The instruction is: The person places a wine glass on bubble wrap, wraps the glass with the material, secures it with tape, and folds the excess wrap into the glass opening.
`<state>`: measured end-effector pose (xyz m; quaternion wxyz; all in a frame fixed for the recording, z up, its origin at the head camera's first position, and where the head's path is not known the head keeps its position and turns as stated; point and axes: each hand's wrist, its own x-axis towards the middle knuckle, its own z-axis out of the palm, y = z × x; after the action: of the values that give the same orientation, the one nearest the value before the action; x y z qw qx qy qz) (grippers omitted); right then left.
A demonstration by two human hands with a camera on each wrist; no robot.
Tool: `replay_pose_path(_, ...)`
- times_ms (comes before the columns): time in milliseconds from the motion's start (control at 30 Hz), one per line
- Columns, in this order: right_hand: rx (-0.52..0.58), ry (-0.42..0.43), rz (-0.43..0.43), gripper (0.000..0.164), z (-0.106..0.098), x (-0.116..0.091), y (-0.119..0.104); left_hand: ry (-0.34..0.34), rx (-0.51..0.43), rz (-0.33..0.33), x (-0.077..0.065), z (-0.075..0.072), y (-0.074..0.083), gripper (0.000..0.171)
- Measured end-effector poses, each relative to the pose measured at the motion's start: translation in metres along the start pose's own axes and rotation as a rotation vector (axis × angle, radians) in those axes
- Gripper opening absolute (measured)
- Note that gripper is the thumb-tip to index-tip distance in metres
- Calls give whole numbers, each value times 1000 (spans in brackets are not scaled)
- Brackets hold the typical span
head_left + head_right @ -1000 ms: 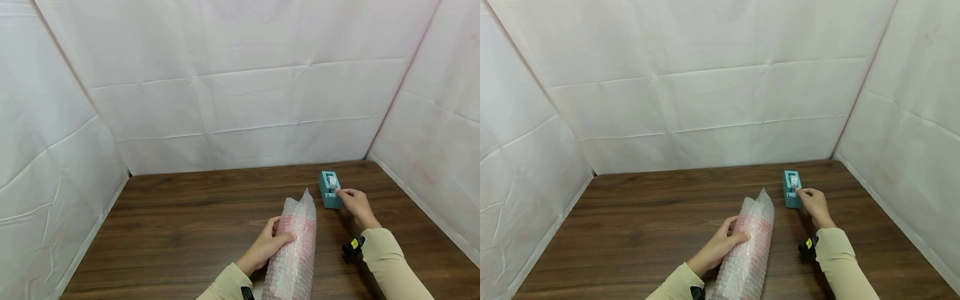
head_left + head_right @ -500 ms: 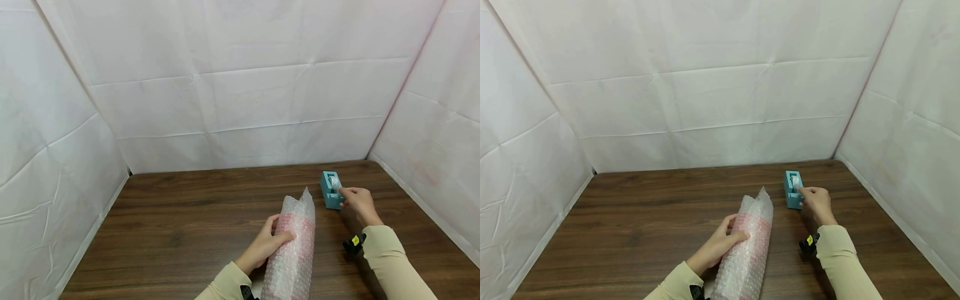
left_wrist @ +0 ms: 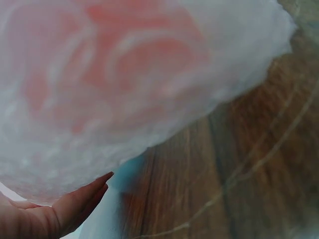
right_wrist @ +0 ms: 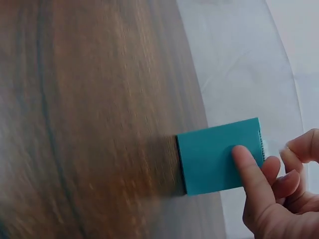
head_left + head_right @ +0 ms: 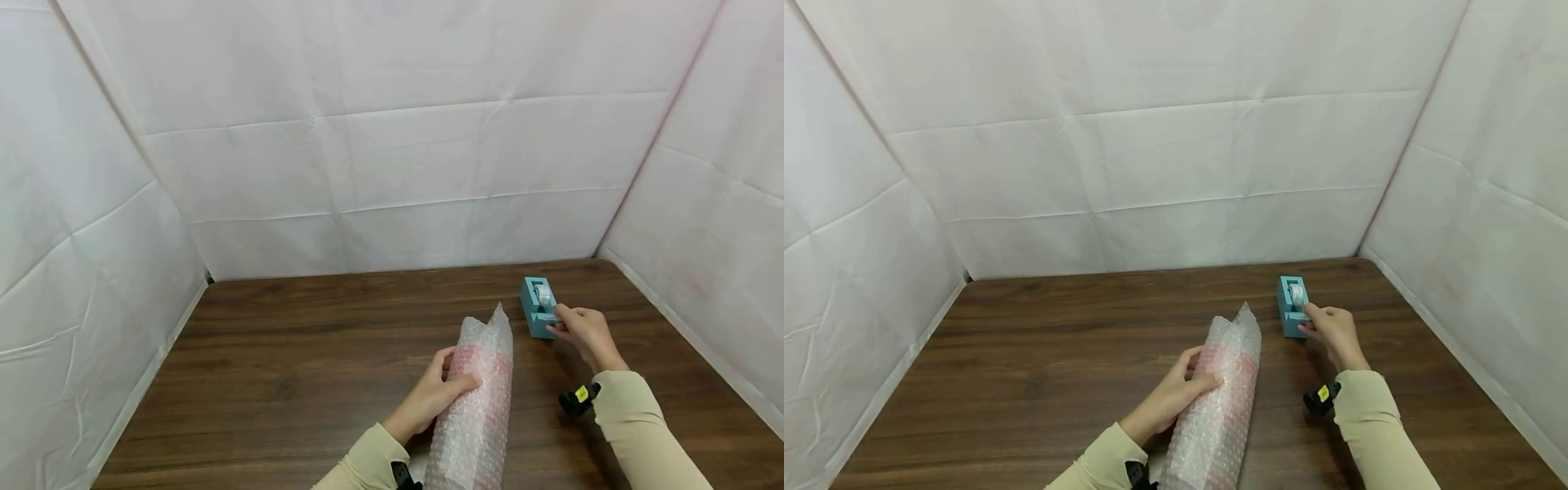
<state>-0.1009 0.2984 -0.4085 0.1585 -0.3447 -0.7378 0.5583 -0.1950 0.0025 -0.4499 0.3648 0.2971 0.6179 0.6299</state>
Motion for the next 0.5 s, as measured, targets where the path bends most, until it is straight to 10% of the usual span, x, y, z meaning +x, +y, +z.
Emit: replay_pose_path(500,39,-5,12,39,6,-8,20,-10,-16,4,3,1,0,70)
